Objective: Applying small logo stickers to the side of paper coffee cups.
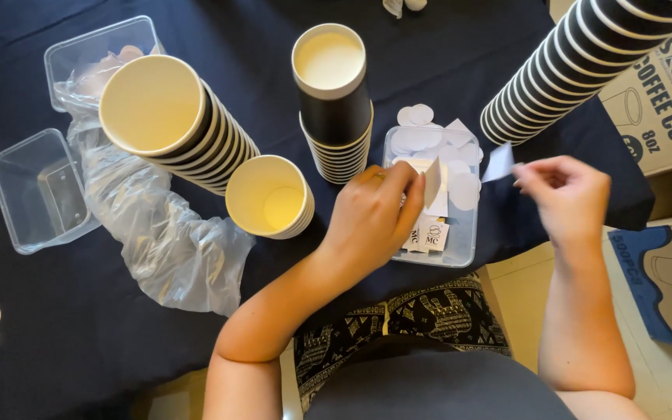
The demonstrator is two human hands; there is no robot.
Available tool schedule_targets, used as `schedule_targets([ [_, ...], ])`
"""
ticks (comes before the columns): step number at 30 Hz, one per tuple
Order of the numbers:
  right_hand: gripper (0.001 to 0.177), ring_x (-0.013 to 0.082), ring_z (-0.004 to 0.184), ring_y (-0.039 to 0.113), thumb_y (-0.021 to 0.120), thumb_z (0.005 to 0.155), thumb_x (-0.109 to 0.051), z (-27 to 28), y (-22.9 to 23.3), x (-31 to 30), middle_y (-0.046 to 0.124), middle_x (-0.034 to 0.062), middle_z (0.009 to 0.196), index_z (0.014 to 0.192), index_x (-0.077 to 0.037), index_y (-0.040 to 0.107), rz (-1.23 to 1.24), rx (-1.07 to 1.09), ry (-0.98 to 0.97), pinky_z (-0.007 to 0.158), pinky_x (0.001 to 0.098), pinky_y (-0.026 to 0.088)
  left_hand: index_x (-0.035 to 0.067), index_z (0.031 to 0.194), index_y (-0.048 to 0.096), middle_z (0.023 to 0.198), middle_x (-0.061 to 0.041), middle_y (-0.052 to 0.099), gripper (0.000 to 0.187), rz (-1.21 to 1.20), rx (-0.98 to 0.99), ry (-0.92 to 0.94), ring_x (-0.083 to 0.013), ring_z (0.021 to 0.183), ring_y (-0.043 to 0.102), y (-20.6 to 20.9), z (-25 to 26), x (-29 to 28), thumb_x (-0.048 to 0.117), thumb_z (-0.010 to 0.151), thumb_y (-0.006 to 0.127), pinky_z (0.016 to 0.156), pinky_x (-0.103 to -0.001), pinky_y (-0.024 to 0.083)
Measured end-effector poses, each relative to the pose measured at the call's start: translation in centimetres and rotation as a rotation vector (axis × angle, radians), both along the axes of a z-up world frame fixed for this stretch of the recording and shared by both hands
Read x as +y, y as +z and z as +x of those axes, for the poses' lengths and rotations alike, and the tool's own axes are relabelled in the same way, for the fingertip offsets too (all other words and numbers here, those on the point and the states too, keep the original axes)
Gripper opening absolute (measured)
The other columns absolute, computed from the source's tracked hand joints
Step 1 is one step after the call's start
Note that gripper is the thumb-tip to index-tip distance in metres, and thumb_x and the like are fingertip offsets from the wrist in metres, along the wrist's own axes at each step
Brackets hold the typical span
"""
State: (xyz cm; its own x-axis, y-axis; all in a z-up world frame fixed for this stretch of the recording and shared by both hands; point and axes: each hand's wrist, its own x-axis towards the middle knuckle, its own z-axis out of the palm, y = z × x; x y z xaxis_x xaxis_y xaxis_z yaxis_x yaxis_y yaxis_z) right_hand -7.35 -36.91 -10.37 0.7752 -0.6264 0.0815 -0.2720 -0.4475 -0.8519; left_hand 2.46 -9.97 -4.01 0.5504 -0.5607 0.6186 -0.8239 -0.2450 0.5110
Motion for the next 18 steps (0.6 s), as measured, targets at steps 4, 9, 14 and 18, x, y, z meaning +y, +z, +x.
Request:
schedule_targets([
  [4,0.021,0.0077,0.078,0.065,0.091,0.086,-0.012,-0.1,2.3,3.5,0.073,0.0063,0.086,0.094,-0.003,0.074,0.028,0.040,0.085,0.077,0.0196,0.055,0.003,0.076,0.054,0.057,-0.010,0.052,0.023,0.009,-0.021,0.032,-0.0270,0.052,0.051,-0.9,-0.4,-0.5,0.009,0.097,0.060,0.049,-0.042,0.036],
  [9,0.034,0.0264,0.082,0.067,0.095,0.076,-0.014,0.2,6.2,9.7,0.073,0.0099,0.098,0.103,-0.006,0.077,-0.546,-0.416,0.460,0.079,0.0365,0.056,0.014,0.068,0.053,0.046,0.000,0.048,0.025,0.000,-0.109,0.151,-0.0225,0.050,0.062,-1.8,-0.5,-0.9,0.016,0.093,0.057,0.053,-0.030,0.051],
  [14,0.015,0.0228,0.080,0.066,0.088,0.087,-0.001,1.8,6.1,11.2,0.073,0.0040,0.094,0.095,-0.009,0.078,-0.645,-0.489,0.400,0.077,0.0358,0.055,0.013,0.071,0.053,0.049,-0.001,0.051,0.025,-0.019,-0.119,0.182,-0.0229,0.053,0.063,-1.0,-0.2,-0.6,0.019,0.096,0.056,0.054,-0.030,0.052],
  [18,0.003,0.0297,0.096,0.067,0.078,0.100,0.004,1.8,9.9,11.5,0.070,0.0209,0.102,0.100,0.005,0.075,-0.540,-0.480,0.495,0.091,0.0389,0.054,0.003,0.101,0.055,0.088,-0.009,0.065,0.022,-0.109,0.061,0.019,-0.0301,0.081,0.065,3.5,-1.1,2.2,0.024,0.103,0.053,0.078,-0.040,0.050],
])
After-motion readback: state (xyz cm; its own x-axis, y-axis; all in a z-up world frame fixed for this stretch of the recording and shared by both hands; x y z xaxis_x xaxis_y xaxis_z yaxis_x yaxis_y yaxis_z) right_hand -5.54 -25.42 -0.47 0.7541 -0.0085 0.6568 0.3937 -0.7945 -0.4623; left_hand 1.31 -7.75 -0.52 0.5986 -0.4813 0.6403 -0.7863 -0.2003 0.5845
